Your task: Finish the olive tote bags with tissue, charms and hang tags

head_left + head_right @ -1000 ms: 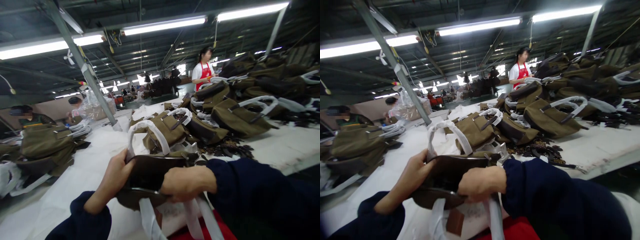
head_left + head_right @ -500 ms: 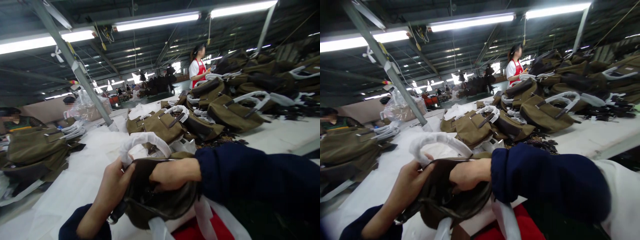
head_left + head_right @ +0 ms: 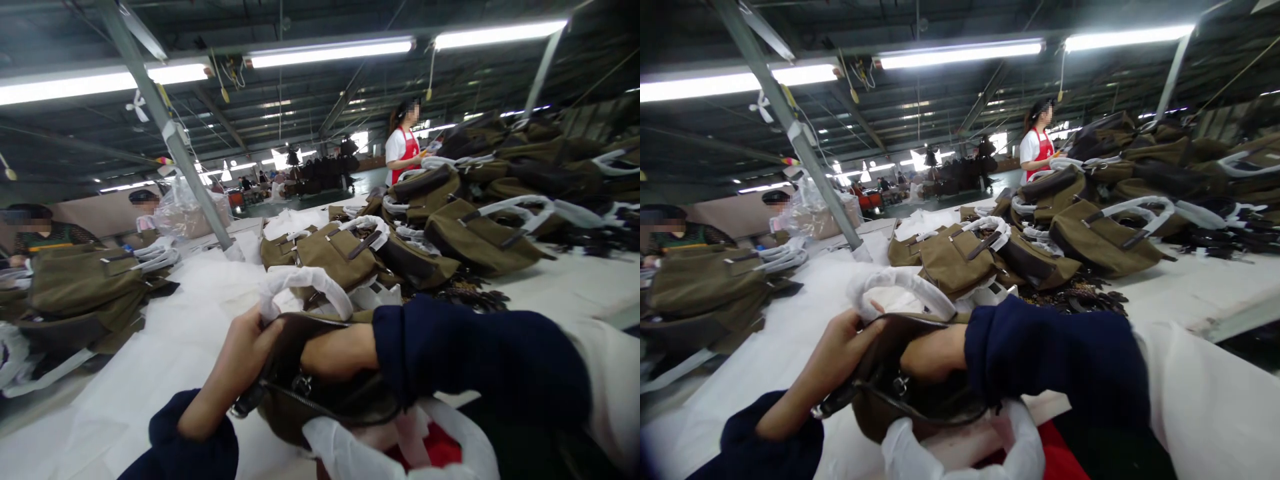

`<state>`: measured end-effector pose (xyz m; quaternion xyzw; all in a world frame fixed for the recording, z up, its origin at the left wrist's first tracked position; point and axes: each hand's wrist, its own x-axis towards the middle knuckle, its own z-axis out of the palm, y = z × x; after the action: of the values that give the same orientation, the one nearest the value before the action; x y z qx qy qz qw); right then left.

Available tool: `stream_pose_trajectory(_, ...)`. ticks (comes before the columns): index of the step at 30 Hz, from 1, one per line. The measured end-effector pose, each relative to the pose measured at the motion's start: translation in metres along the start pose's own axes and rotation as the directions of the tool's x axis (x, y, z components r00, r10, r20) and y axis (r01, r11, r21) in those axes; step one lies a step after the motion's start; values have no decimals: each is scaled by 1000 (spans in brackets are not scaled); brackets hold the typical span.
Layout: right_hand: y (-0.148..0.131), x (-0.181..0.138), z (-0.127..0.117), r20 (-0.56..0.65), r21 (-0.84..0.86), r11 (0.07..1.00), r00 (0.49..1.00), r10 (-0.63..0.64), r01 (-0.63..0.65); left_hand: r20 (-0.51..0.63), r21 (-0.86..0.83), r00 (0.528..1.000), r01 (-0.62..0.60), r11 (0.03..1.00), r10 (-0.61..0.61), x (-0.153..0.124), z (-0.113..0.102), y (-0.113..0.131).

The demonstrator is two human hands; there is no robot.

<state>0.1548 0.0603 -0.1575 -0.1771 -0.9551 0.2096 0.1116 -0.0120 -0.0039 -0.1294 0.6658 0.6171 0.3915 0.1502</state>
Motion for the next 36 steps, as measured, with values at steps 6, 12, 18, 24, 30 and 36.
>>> stream_pose_trajectory(6,-28,-13,-92,231,-367,906,964,-132,212,123,-319,987,141,937,-106,4,-6,-9)
stream_pose_trajectory(12,-33,0,-113,9,-573,809,989,-149,128,210,-450,965,237,861,-156,4,-7,-7)
stream_pose_trajectory(18,-13,39,-90,25,-645,747,981,-194,164,229,-419,959,253,872,-168,-1,-13,-10)
stream_pose_trajectory(24,-20,47,-96,126,-589,790,985,-121,173,228,-414,964,225,882,-139,-8,-27,-21)
stream_pose_trajectory(30,-24,49,-110,252,-171,978,965,-72,117,-191,-399,960,116,910,-206,-23,-37,-26)
stream_pose_trajectory(36,-11,51,-85,261,307,943,964,46,-128,-257,-76,951,156,985,-171,-46,-49,-3)
